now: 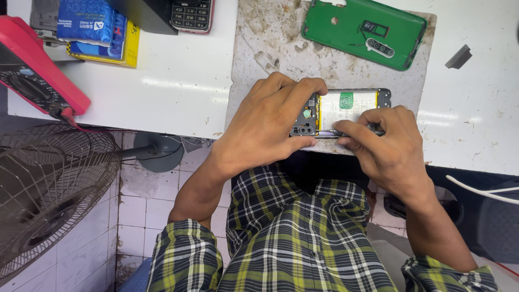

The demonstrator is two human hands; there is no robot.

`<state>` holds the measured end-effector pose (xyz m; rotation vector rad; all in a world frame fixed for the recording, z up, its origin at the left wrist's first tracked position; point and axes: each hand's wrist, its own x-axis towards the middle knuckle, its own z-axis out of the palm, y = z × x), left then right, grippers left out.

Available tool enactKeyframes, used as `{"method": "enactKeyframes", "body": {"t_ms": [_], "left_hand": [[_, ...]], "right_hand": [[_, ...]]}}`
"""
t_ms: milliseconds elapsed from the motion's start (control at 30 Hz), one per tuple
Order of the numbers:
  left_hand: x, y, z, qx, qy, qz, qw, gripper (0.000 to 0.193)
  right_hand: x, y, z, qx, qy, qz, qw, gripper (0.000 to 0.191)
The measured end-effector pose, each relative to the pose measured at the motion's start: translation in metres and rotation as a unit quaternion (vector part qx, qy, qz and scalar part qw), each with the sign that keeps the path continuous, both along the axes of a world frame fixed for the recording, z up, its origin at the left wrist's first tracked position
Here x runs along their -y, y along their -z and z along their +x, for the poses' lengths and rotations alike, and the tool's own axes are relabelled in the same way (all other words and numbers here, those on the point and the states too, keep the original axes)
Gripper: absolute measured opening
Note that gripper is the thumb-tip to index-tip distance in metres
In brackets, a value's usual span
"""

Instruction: The person disassembles a smartphone by removing screws and prying open the casing. They detach the battery and other internal components using a screwdriver and a prying tool, then place the removed parts on the workbench.

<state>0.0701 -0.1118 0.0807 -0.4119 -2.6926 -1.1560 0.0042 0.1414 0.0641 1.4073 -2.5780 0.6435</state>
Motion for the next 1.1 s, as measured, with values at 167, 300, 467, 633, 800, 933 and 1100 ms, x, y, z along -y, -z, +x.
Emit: {"method": "enactKeyframes", "body": {"t_ms": [167,300,467,633,800,933,1100], "left_hand": [[-0.002,-0.004,0.0,0.008,0.002,0.024,1.0,0.083],[-0.002,-0.005,0.0,0.032,0.012,0.042,0.999,0.087],[-0.001,-0.003,-0.001,0.019,0.012,0.035,0.999,0.098],[-0.001,0.0,0.001,0.064,-0.009,0.011,0.998,0.106],[0.0,0.005,-0.001,0.037,-0.004,0.03,0.999,0.102],[0.003,0.006,0.0,0.031,0.005,0.042,0.999,0.1],[0.006,0.004,-0.001,0.04,0.02,0.045,0.998,0.103]], "right_hand": [[-0.001,0.0,-0.001,0.001,0.004,-0.007,1.0,0.027],[-0.002,0.001,-0.001,0.009,0.012,-0.013,1.0,0.026],[-0.003,0.001,-0.001,0.033,0.027,-0.021,0.999,0.028],[-0.003,-0.001,0.0,0.058,0.05,-0.046,0.996,0.029],[-0.002,-0.002,0.0,0.063,0.057,-0.069,0.994,0.029],[-0.002,-0.002,0.0,0.066,0.061,-0.071,0.993,0.029],[-0.002,-0.001,0.0,0.07,0.061,-0.077,0.993,0.029]]}}
